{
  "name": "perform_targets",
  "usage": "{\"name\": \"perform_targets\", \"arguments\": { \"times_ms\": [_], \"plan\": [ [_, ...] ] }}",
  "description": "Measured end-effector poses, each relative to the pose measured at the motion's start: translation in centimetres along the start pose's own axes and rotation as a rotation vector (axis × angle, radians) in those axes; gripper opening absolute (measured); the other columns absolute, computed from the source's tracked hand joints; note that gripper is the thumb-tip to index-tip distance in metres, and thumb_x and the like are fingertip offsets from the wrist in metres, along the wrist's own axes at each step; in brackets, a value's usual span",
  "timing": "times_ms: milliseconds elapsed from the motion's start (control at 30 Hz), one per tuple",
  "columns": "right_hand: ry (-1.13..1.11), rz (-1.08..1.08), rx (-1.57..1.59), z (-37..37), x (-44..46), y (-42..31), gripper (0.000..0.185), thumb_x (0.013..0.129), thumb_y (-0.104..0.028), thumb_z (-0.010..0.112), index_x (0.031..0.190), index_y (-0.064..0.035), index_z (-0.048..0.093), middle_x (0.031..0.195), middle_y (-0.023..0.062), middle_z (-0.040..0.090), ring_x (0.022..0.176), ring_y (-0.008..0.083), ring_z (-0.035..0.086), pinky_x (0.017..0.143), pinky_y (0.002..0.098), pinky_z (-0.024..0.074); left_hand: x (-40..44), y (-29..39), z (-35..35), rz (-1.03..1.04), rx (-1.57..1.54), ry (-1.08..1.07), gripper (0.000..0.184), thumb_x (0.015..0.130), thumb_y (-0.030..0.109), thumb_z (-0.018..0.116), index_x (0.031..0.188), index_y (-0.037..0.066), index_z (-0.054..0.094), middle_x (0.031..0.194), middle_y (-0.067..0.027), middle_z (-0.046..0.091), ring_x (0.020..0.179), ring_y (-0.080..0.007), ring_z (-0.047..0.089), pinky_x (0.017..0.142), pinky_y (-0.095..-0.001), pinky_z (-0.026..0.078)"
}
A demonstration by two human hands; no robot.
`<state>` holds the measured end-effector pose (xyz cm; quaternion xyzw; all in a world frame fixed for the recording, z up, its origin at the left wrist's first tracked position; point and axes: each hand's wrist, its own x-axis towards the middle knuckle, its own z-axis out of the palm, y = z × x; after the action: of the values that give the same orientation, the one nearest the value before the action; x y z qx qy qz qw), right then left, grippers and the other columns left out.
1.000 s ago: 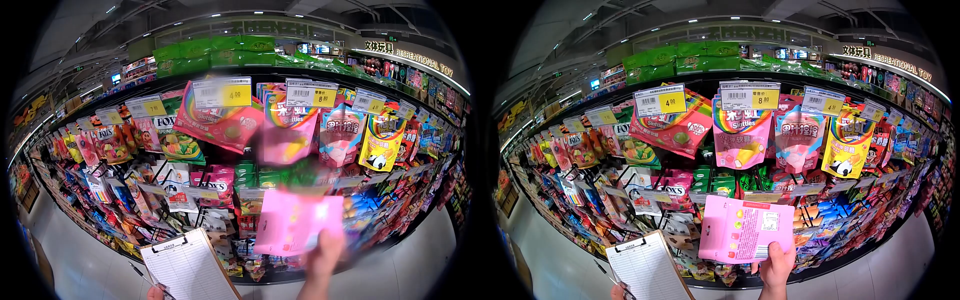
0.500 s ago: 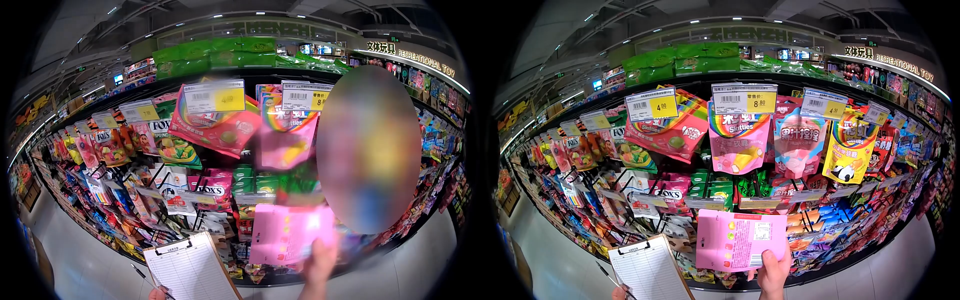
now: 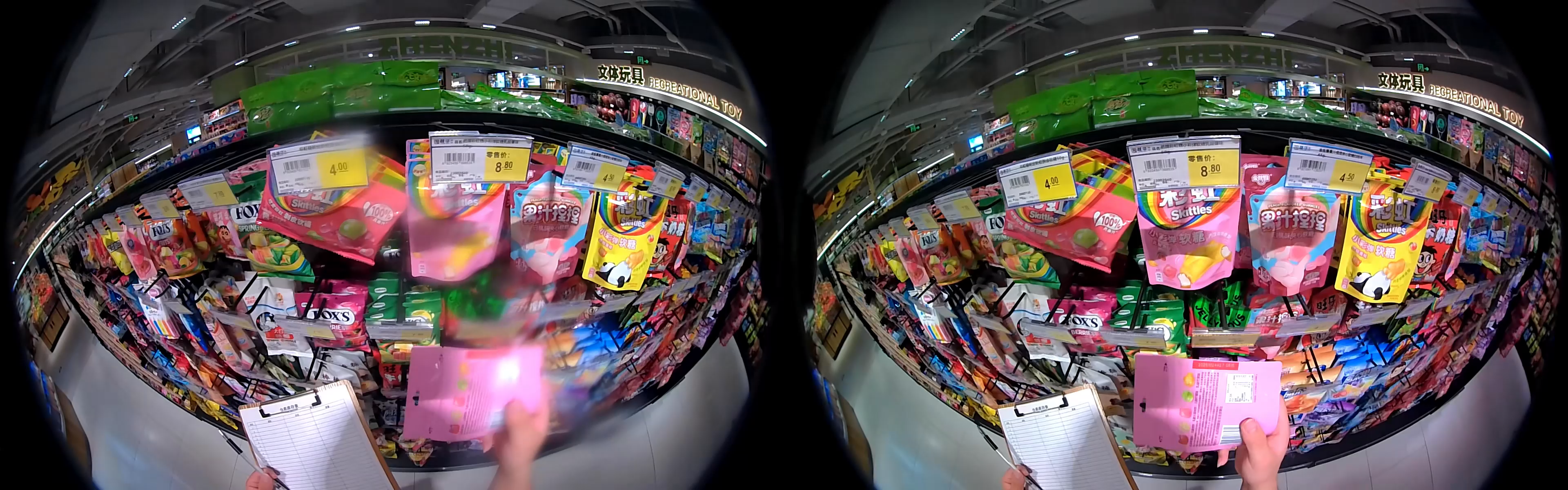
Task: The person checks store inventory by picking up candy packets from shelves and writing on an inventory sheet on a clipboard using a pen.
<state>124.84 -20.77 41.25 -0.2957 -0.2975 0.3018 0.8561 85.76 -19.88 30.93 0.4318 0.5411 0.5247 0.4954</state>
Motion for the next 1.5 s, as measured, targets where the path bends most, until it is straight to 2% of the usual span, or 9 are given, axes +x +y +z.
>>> {"name": "perform_targets", "arguments": {
  "times_ms": [167, 233, 267, 333, 433, 833, 1167, 1333, 1500],
  "plan": [
    [0.085, -0.131, -0.106, -1.9, 0.2, 2.0, 0.056, 0.088, -0.014, 0.065, 0.136, 0.0054, 0.043, 0.117, 0.0113, 0.060, 0.102, 0.0185, 0.060, 0.088, 0.0332, 0.0504, -0.1, 0.8, 0.9, -0.020, 0.018, -0.013, 0.031, 0.101, 0.026, 0.048, 0.107, -0.001, 0.061, 0.099, -0.0072, 0.062, 0.093, -0.0158, 0.055, 0.082, -0.0305, 0.045],
    [0.063, 0.020, -0.069, -2.0, -0.1, 1.5, 0.058, 0.088, -0.012, 0.064, 0.138, 0.0069, 0.041, 0.117, 0.0129, 0.061, 0.093, 0.0179, 0.063, 0.072, 0.0294, 0.0552, 0.0, 0.9, 1.1, -0.018, 0.022, -0.024, 0.030, 0.101, 0.025, 0.047, 0.107, -0.001, 0.061, 0.098, -0.0070, 0.061, 0.093, -0.0156, 0.055, 0.082, -0.0304, 0.045],
    [0.064, 0.020, -0.067, -2.0, 0.1, 1.6, 0.058, 0.088, -0.012, 0.064, 0.138, 0.0069, 0.041, 0.117, 0.0129, 0.061, 0.093, 0.0179, 0.063, 0.072, 0.0294, 0.0552, 0.1, 1.0, 1.2, -0.016, 0.023, -0.024, 0.030, 0.101, 0.025, 0.047, 0.107, -0.001, 0.061, 0.098, -0.0070, 0.061, 0.093, -0.0156, 0.055, 0.082, -0.0304, 0.045],
    [0.066, -0.032, -0.058, -1.8, 0.2, 1.9, 0.060, 0.088, -0.011, 0.063, 0.139, 0.0080, 0.039, 0.116, 0.0151, 0.061, 0.082, 0.0173, 0.065, 0.053, 0.0258, 0.0542, 0.2, 0.9, 1.1, -0.007, 0.065, -0.038, 0.030, 0.100, 0.025, 0.048, 0.107, -0.001, 0.061, 0.098, -0.0070, 0.061, 0.093, -0.0157, 0.055, 0.082, -0.0307, 0.045],
    [0.122, -0.112, -0.114, -3.5, 0.7, 3.7, 0.061, 0.088, -0.011, 0.064, 0.140, 0.0082, 0.038, 0.115, 0.0162, 0.060, 0.076, 0.0174, 0.065, 0.044, 0.0261, 0.0517, 0.3, 0.5, 1.1, 0.000, 0.033, -0.023, 0.030, 0.100, 0.026, 0.049, 0.107, -0.001, 0.061, 0.098, -0.0070, 0.061, 0.093, -0.0163, 0.055, 0.082, -0.0313, 0.045],
    [0.044, -0.041, -0.050, -4.0, -0.1, 4.1, 0.057, 0.090, -0.003, 0.055, 0.142, 0.0071, 0.035, 0.113, 0.0187, 0.061, 0.064, 0.0186, 0.063, 0.039, 0.0278, 0.0495, 1.0, -1.5, 0.0, 0.016, 0.021, -0.033, 0.032, 0.098, 0.026, 0.052, 0.114, -0.002, 0.060, 0.104, -0.0084, 0.063, 0.097, -0.0168, 0.057, 0.085, -0.0313, 0.046],
    [0.080, -0.045, -0.082, -4.3, -0.5, 4.5, 0.059, 0.088, -0.001, 0.056, 0.142, 0.0070, 0.035, 0.117, 0.0180, 0.059, 0.080, 0.0185, 0.066, 0.049, 0.0268, 0.0548, 1.0, -1.1, 0.1, 0.009, -0.014, -0.059, 0.033, 0.099, 0.028, 0.052, 0.111, -0.001, 0.060, 0.100, -0.0071, 0.063, 0.093, -0.0158, 0.057, 0.081, -0.0302, 0.046],
    [0.103, -0.101, -0.140, -4.9, -1.0, 5.3, 0.061, 0.089, -0.009, 0.065, 0.142, 0.0063, 0.038, 0.123, 0.0144, 0.059, 0.098, 0.0183, 0.063, 0.079, 0.0307, 0.0551, 0.5, 0.2, 0.6, -0.032, 0.030, -0.064, 0.032, 0.099, 0.029, 0.051, 0.109, -0.001, 0.060, 0.097, -0.0062, 0.062, 0.091, -0.0151, 0.056, 0.079, -0.0296, 0.045],
    [0.089, -0.068, -0.134, -4.3, -1.5, 4.7, 0.064, 0.088, -0.012, 0.068, 0.142, 0.0061, 0.038, 0.124, 0.0131, 0.059, 0.103, 0.0180, 0.062, 0.086, 0.0315, 0.0524, -0.2, 1.0, 1.1, -0.021, 0.030, -0.040, 0.031, 0.099, 0.029, 0.051, 0.107, 0.000, 0.060, 0.094, -0.0048, 0.060, 0.088, -0.0139, 0.055, 0.077, -0.0281, 0.044]
  ]
}}
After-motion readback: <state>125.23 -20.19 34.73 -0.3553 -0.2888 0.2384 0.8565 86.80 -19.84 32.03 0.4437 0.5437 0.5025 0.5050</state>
